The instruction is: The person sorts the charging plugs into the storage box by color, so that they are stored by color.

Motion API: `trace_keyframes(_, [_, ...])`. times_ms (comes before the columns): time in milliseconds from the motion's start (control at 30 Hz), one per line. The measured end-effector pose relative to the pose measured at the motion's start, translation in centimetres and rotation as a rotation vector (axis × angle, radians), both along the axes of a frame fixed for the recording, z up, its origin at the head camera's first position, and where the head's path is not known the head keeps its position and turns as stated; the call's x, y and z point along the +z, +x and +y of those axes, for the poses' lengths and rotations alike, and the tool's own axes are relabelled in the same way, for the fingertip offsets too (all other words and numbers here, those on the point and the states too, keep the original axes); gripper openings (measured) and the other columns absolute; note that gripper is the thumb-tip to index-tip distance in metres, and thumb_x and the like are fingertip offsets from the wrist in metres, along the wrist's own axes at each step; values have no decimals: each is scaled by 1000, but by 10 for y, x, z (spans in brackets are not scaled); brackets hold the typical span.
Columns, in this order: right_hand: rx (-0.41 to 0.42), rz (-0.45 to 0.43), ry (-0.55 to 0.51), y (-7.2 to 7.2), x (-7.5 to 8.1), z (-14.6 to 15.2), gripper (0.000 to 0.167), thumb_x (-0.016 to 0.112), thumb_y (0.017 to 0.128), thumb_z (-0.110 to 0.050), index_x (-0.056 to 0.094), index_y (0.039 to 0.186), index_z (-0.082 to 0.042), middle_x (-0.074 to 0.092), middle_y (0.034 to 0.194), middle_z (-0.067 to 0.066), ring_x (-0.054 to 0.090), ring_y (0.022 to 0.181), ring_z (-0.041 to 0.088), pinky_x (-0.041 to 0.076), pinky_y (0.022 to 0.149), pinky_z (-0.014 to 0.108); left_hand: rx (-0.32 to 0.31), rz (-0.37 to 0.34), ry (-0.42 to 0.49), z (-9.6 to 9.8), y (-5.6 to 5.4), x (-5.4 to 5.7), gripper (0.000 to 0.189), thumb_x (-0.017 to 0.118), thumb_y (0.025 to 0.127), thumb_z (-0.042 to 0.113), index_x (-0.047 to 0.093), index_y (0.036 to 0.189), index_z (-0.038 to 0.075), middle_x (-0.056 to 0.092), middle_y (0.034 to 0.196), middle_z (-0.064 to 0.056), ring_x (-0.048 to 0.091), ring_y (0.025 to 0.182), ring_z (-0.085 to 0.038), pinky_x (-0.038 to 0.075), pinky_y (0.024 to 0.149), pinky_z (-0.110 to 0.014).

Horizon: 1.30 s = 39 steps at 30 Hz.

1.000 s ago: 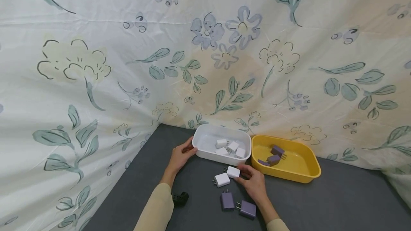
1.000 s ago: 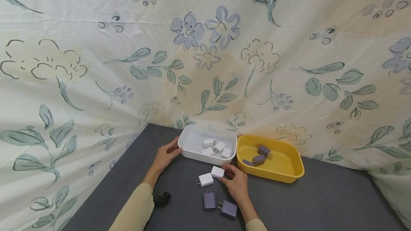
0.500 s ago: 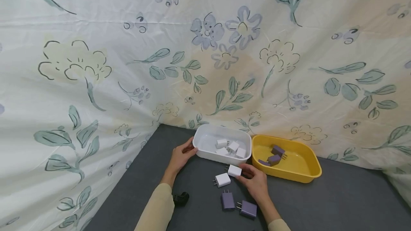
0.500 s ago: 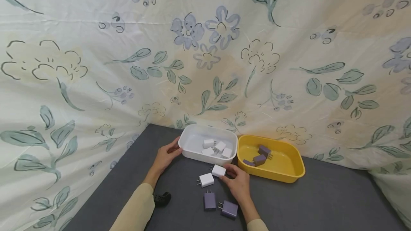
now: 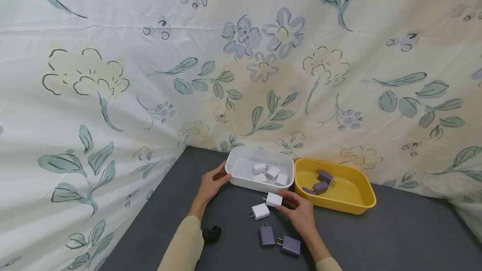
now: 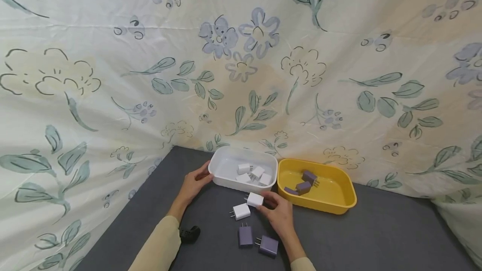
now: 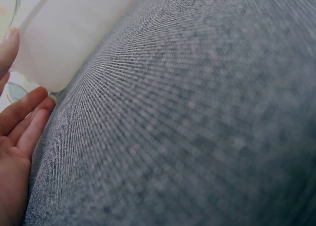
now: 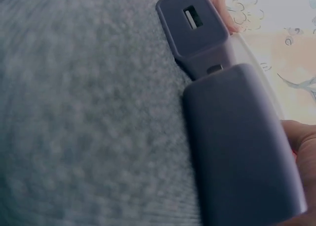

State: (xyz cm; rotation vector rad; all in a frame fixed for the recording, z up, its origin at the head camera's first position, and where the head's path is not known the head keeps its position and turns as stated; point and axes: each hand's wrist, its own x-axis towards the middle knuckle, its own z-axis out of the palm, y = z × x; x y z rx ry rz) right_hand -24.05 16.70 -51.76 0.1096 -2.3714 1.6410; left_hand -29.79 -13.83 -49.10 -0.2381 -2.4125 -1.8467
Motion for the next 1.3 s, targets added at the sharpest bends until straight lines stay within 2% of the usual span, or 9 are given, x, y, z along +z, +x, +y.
trace_keyframes(267, [2,-7,49,0,8,-6,41,87,67,-3,73,104,-14,74,104,3,71,96,19,58,83,29,11,-13,-6,0,0,0,63,71,90,26,46,146,13,67,125,-16,65,114,-27,55,93,-37])
trace_keyframes(500, [15,9,64,0,15,-9,39,87,69,-6,73,104,-15,73,103,1,70,97,19,58,87,33,32,-3,-9,0,1,0,61,72,89,25,48,145,14,68,122,-16,65,112,-27,55,92,-38])
trace_keyframes(900, [6,28,4,2,19,-9,39,87,69,-8,73,105,-12,73,104,4,71,97,18,57,86,29,11,7,-4,-1,-1,-3,63,72,90,27,47,145,12,66,125,-18,65,113,-26,55,92,-35])
trace_keyframes(967, [-4,33,-9,1,19,-9,39,88,69,-9,73,105,-11,73,104,6,71,96,16,57,86,27,21,14,-3,-1,-4,-7,63,72,89,26,47,145,13,67,124,-18,65,112,-27,56,91,-35])
trace_keyframes(1167, [-24,55,-51,-2,24,-8,39,87,70,-8,73,105,-8,73,106,11,70,93,12,56,84,21,80,32,5,-1,-21,-33,59,74,86,32,53,141,24,71,119,-11,67,109,-24,56,90,-38])
trace_keyframes(1300, [-38,74,-27,-3,29,-7,38,87,71,-9,73,106,-7,73,107,11,71,95,18,57,86,25,83,34,0,-1,-23,-37,60,75,84,37,53,140,29,72,117,-7,67,107,-19,56,90,-35])
